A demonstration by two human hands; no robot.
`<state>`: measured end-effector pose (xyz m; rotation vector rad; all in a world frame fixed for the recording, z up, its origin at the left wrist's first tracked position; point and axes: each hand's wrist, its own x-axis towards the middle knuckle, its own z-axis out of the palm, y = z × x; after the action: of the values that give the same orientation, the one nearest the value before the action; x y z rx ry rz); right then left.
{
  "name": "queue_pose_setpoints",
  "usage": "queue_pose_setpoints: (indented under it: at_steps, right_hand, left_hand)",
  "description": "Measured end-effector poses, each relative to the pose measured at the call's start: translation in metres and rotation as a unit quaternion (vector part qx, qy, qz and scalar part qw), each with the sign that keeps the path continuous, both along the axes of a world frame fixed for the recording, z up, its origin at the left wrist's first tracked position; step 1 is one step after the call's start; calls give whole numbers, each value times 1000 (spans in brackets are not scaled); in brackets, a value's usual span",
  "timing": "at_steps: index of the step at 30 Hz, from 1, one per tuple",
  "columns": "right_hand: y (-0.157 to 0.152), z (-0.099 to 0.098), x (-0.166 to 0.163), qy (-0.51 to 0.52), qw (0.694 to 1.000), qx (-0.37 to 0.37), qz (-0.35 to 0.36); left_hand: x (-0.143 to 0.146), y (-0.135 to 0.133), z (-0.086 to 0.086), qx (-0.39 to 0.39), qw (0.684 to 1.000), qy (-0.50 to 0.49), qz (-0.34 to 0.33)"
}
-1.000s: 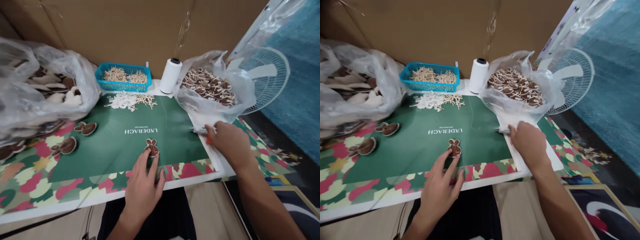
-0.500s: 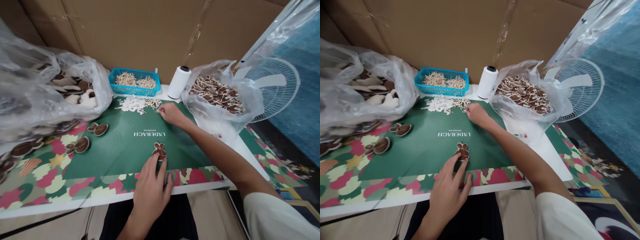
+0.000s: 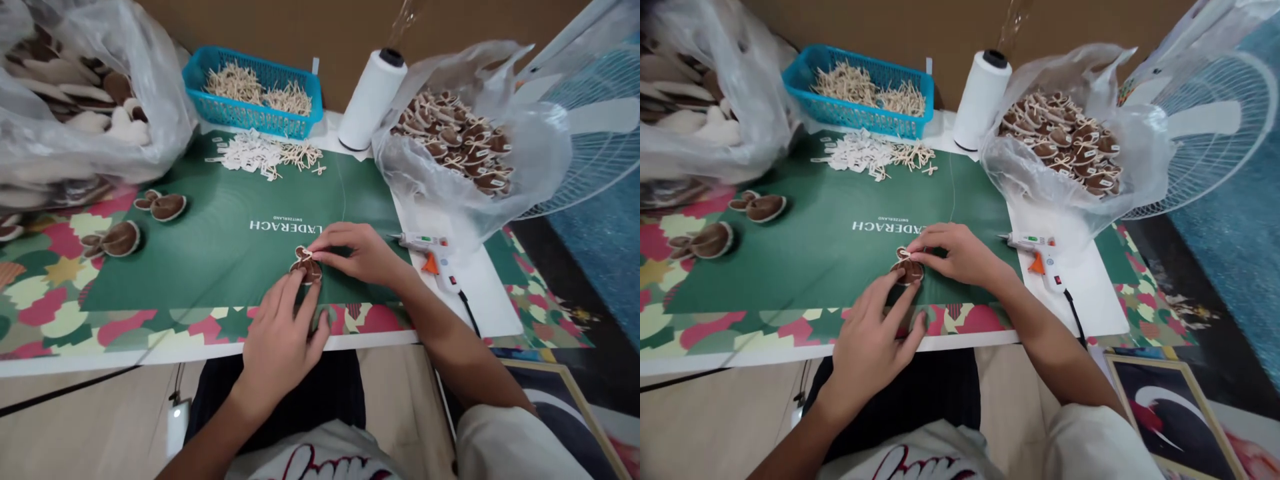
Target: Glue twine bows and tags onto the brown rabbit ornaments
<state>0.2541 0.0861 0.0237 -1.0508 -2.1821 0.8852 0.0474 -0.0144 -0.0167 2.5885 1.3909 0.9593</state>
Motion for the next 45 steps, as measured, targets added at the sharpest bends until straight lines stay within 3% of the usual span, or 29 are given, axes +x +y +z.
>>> queue_pose_setpoints:
  at_steps: [8,14,18,22,26,29,35,45]
  right_hand:
    - [1,-12,-1,-20,995,95,32]
    - [-3,-8,1,-36,994,104,11]
    - [-6,2,5,-5,998,67,-19]
    - [-9,8,4,-4,997,-46,-57]
    - [-10,6,-1,2,991,-102,-81]
    - [-10,4,-6,9,987,-127,-101]
    - [-12,4,-11,9,984,-139,-112]
    - [-15,1,-17,19,982,-113,-147]
  left_hand:
    - [0,0,4,-16,1000,-3,-9]
    - [1,2,4,-14,1000,-6,-12]
    - [0,1,4,-22,999,-34,-25]
    - [-4,-1,16,-36,991,-122,-29]
    - [-5,12,34,-79,979,-179,56]
    - [0,30,38,-116,965,-209,112]
    - [9,47,25,-153,957,-218,116]
    - [3,49,24,-208,939,-248,112]
